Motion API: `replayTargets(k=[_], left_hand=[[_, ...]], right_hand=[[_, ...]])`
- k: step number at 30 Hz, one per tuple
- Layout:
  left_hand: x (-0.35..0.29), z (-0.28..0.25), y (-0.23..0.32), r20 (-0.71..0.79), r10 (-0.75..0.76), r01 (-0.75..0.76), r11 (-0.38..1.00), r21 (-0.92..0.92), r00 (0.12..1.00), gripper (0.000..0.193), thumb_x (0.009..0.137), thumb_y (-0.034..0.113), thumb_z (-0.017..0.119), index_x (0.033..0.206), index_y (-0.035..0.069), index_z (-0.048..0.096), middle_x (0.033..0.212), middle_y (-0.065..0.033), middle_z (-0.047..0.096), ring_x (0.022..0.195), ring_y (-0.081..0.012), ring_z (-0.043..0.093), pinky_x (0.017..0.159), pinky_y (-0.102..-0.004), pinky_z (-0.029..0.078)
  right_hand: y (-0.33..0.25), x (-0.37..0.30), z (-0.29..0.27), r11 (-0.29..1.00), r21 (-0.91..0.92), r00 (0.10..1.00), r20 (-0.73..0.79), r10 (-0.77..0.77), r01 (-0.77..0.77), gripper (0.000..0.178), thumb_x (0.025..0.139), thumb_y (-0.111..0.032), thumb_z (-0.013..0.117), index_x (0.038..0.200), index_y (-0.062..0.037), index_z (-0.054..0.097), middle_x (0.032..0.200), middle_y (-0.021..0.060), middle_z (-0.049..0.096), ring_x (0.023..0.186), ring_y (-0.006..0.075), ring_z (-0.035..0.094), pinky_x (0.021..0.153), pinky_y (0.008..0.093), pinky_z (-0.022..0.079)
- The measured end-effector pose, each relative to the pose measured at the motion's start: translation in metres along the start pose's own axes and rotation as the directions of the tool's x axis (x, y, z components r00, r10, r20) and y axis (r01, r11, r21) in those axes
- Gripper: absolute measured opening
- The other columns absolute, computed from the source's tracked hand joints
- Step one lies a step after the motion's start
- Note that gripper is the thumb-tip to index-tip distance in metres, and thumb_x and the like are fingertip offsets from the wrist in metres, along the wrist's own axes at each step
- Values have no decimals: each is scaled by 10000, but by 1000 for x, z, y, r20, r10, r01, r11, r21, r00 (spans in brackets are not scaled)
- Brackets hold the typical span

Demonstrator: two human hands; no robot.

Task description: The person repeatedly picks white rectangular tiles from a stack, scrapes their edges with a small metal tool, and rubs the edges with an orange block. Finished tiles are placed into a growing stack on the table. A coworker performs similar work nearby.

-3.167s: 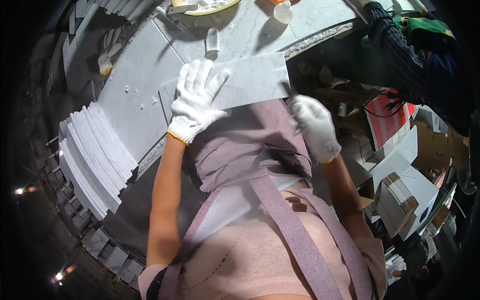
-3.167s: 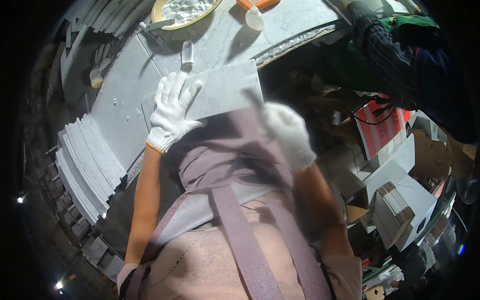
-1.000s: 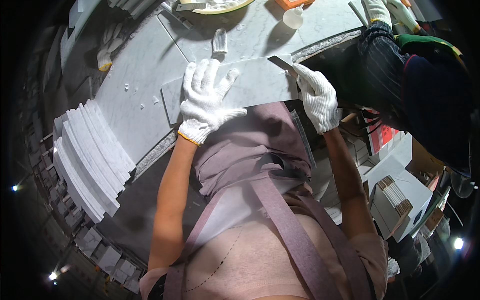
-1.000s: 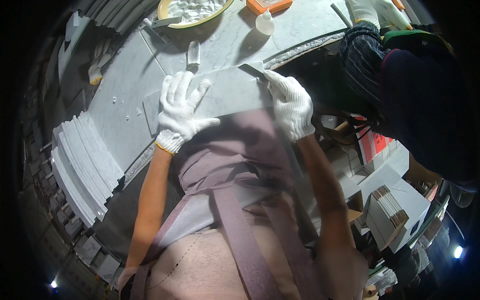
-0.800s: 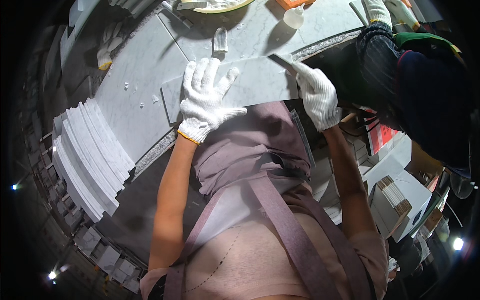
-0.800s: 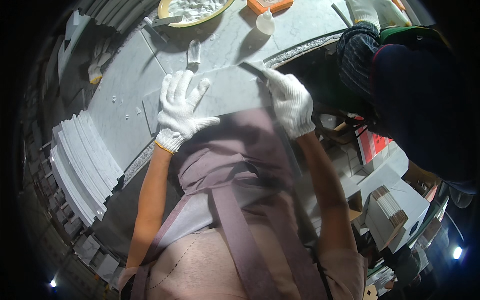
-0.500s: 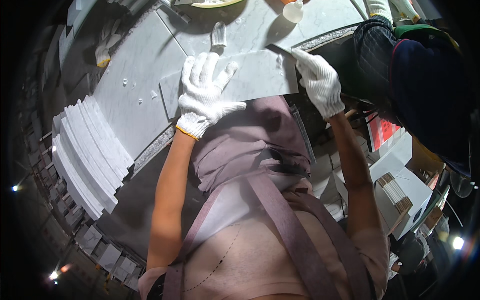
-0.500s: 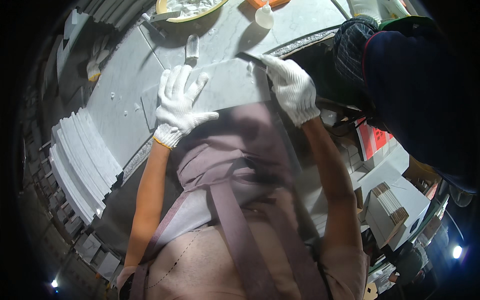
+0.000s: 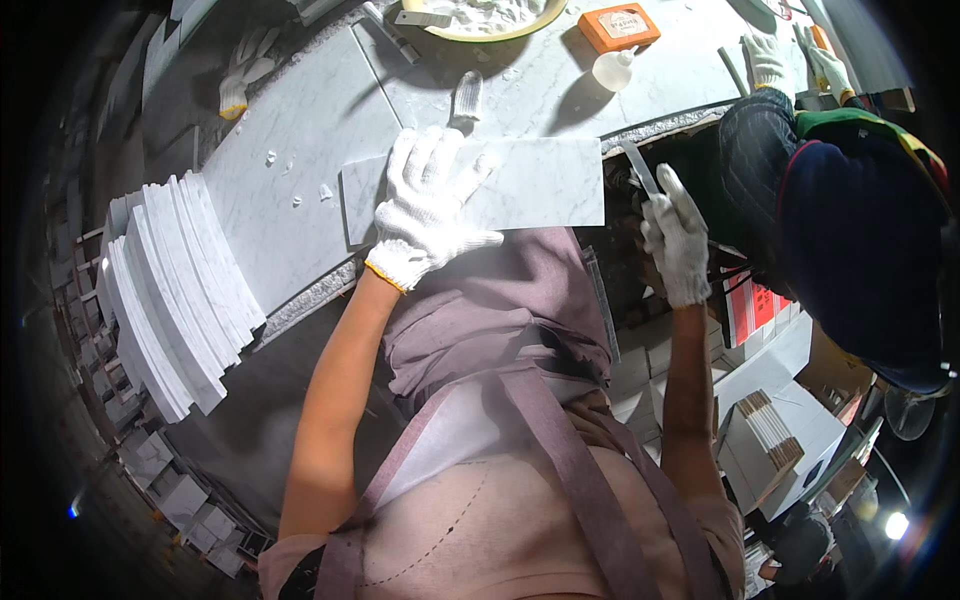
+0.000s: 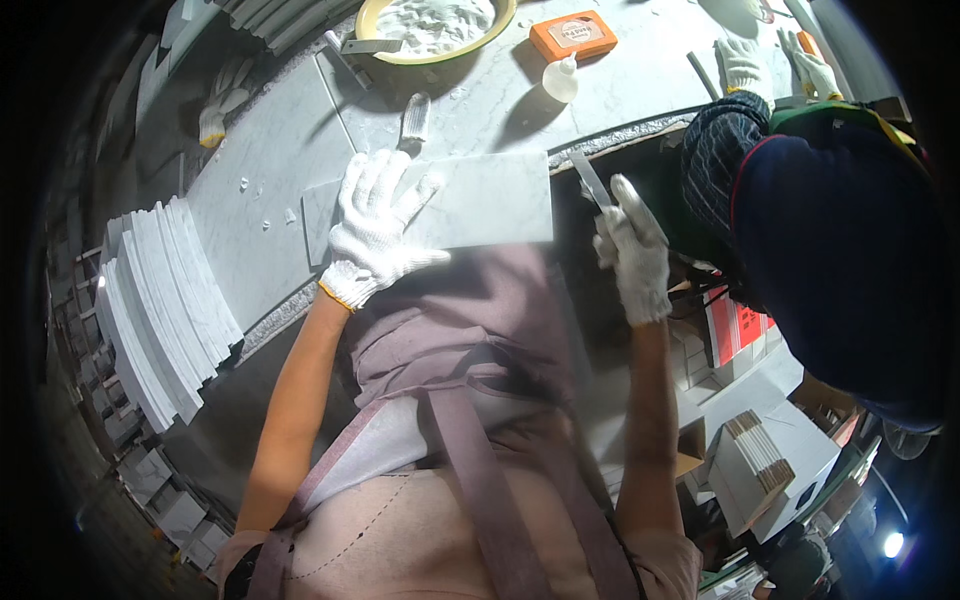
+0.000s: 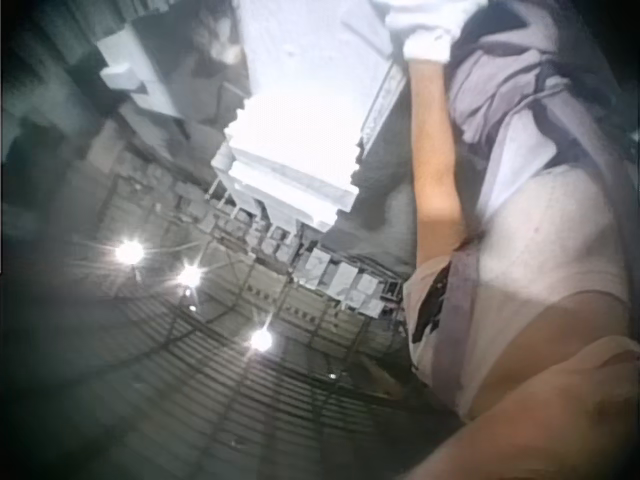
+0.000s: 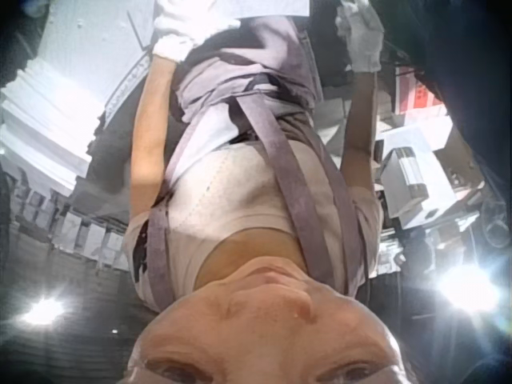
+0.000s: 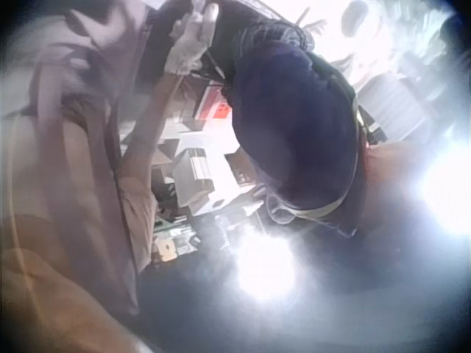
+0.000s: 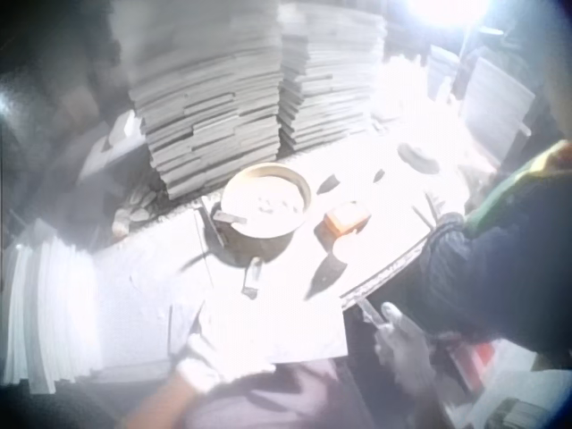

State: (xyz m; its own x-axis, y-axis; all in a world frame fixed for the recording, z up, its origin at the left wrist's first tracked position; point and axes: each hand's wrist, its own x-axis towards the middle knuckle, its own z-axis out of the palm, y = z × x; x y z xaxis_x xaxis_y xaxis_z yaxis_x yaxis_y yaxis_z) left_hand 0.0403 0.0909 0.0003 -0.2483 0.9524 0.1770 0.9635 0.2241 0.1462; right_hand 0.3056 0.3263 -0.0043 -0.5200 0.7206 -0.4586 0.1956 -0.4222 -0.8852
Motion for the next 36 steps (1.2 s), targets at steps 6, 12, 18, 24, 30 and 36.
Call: replayTargets(k=[6,12,18,24,30,36], left_hand=[[0,2,-2,22,-7,7,1000,-17,1000,1051,629,707,836,1551,287,554,1553,-209,482,1478,-426,397,1264,-613,220],[-2,3,-1,27,-15,15,1000,11,1000,1067,623,699,844,1560,295,535,1567,-202,464,1490,-425,377,1273,-606,213],[0,1,1,56,-29,29,1000,-8,998,1092,614,688,855,1576,301,511,1592,-204,437,1505,-424,357,1286,-597,185],[1,-4,6,98,-58,58,998,7,993,1097,619,658,866,1588,308,489,1608,-208,422,1523,-428,327,1289,-605,164],[-1,6,18,78,-34,28,997,69,996,1125,648,572,872,1600,148,450,1640,-203,379,1540,-434,299,1279,-633,163],[-1,20,17,33,6,-9,996,86,999,1127,695,559,839,1622,106,385,1653,-200,343,1542,-461,266,1254,-689,133]], right_hand=[[38,39,14,844,-510,982,11,-188,167,486,1030,-191,662,1471,-6,576,1054,125,739,820,153,697,735,305,567],[48,-6,-37,848,-465,967,-122,224,-255,380,1034,-276,639,1327,-44,704,1033,94,727,807,147,707,684,295,557],[36,-23,-10,923,-350,985,-122,124,-159,362,1069,-289,612,1299,-28,712,950,16,702,749,98,674,620,254,540],[24,-15,14,951,-306,999,-39,34,-44,334,1077,-286,606,1277,-42,718,906,12,710,744,97,671,631,269,543],[24,5,36,884,-456,979,-111,-169,101,280,1042,-200,664,1207,20,719,894,50,725,801,104,657,733,298,537],[39,45,44,876,-433,973,15,-230,213,227,1023,-161,703,1123,39,740,941,29,750,852,86,625,792,264,516]])
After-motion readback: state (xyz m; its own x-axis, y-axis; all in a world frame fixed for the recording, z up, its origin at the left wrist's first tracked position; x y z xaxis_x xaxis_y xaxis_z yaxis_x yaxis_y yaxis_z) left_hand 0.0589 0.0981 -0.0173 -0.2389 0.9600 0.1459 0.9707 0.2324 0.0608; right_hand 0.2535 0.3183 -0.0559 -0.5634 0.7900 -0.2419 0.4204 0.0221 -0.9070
